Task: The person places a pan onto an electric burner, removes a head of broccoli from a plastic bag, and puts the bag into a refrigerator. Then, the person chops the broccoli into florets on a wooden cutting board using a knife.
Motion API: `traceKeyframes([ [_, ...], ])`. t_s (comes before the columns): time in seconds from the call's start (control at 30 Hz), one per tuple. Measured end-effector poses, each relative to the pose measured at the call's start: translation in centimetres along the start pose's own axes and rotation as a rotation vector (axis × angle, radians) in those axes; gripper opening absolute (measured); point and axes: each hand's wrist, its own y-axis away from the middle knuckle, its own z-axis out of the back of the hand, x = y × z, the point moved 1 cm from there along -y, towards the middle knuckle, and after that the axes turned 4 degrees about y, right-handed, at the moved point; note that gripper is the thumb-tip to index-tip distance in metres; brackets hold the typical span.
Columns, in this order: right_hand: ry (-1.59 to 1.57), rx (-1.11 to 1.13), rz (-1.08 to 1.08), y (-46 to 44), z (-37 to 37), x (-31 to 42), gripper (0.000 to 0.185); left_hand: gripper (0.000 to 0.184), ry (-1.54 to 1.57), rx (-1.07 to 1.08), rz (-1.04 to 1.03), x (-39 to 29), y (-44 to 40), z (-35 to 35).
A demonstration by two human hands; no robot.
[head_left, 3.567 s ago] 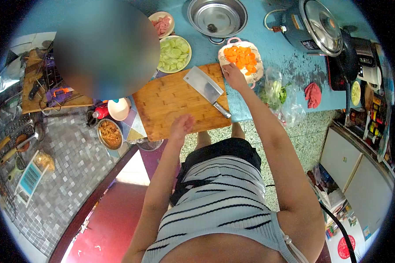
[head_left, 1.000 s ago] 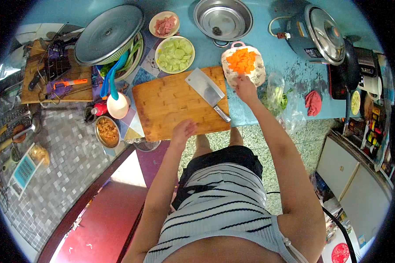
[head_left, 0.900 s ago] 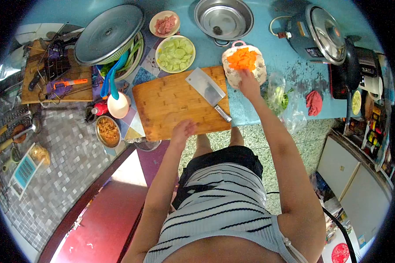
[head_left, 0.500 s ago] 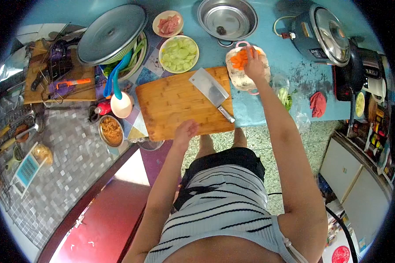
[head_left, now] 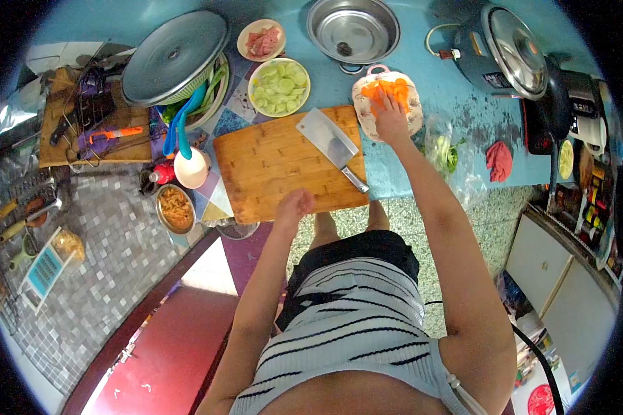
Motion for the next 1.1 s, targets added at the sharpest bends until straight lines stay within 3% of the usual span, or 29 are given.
traceKeyframes([
  [0.13,-0.194,0.207,-0.017,1.6,2.8,0.1,0.043,0.020,0.029,0.000,-0.002,-0.2,0.1,-1.0],
  [0.2,-0.282,0.514,-0.111,2.6,3.5,0.5,0.034,0.019,0.042,0.002,-0.002,0.0,-0.3,-1.2],
  [0.27,-0.239,0.386,-0.093,3.8,1.4,-0.2,0.036,0.019,-0.011,0.023,0.026,0.5,-1.0,-1.0],
  [0.33,-0.240,0.087,-0.221,4.0,1.1,-0.7,0.039,0.020,0.009,0.020,0.001,0.4,-0.9,-2.1],
  [0.47,-0.399,0.142,-0.270,5.0,2.5,-0.5,0.040,0.019,0.014,0.079,-0.020,0.1,-1.0,-5.4],
  [0.53,-0.529,-0.021,-0.054,6.7,7.2,0.5,0.035,0.021,-0.044,0.150,-0.028,-0.4,-1.3,-7.9],
  [0.6,-0.550,-0.104,-0.069,8.9,10.5,0.2,0.028,0.023,-0.091,0.219,-0.025,-0.3,-0.9,-11.1],
  [0.7,-0.595,-0.425,-0.342,12.1,13.7,-2.3,0.019,0.034,-0.360,0.233,-0.097,-0.7,0.1,-16.9],
  [0.73,-0.594,-0.424,-0.336,12.6,13.6,-3.8,0.019,0.037,-0.404,0.286,-0.142,0.2,-1.3,-18.2],
  [0.8,-0.623,-0.273,-0.725,14.2,12.7,-7.1,0.025,0.046,-0.577,0.274,-0.277,1.6,-2.1,-21.6],
  [0.87,-0.546,-0.252,-0.625,15.0,10.2,-9.0,0.029,0.052,-0.700,0.208,-0.371,2.8,-2.5,-25.4],
  [0.93,-0.469,-0.233,-0.523,14.5,9.3,-10.0,0.034,0.061,-0.807,0.090,-0.675,5.0,-5.3,-27.9],
  [0.97,-0.469,-0.195,-0.499,14.0,9.2,-9.7,0.040,0.061,-0.802,0.081,-0.674,5.8,-6.7,-28.5],
  [1.03,-0.439,-0.147,-0.477,13.2,8.7,-9.6,0.048,0.045,-0.860,0.054,-0.788,6.6,-7.9,-29.5],
  [1.07,-0.440,-0.143,-0.475,13.1,8.6,-9.8,0.048,0.045,-0.859,0.051,-0.784,6.8,-8.6,-29.4],
  [1.1,-0.369,-0.097,-0.488,12.8,8.9,-9.9,0.046,0.039,-0.708,0.150,-0.494,6.2,-8.5,-29.1],
])
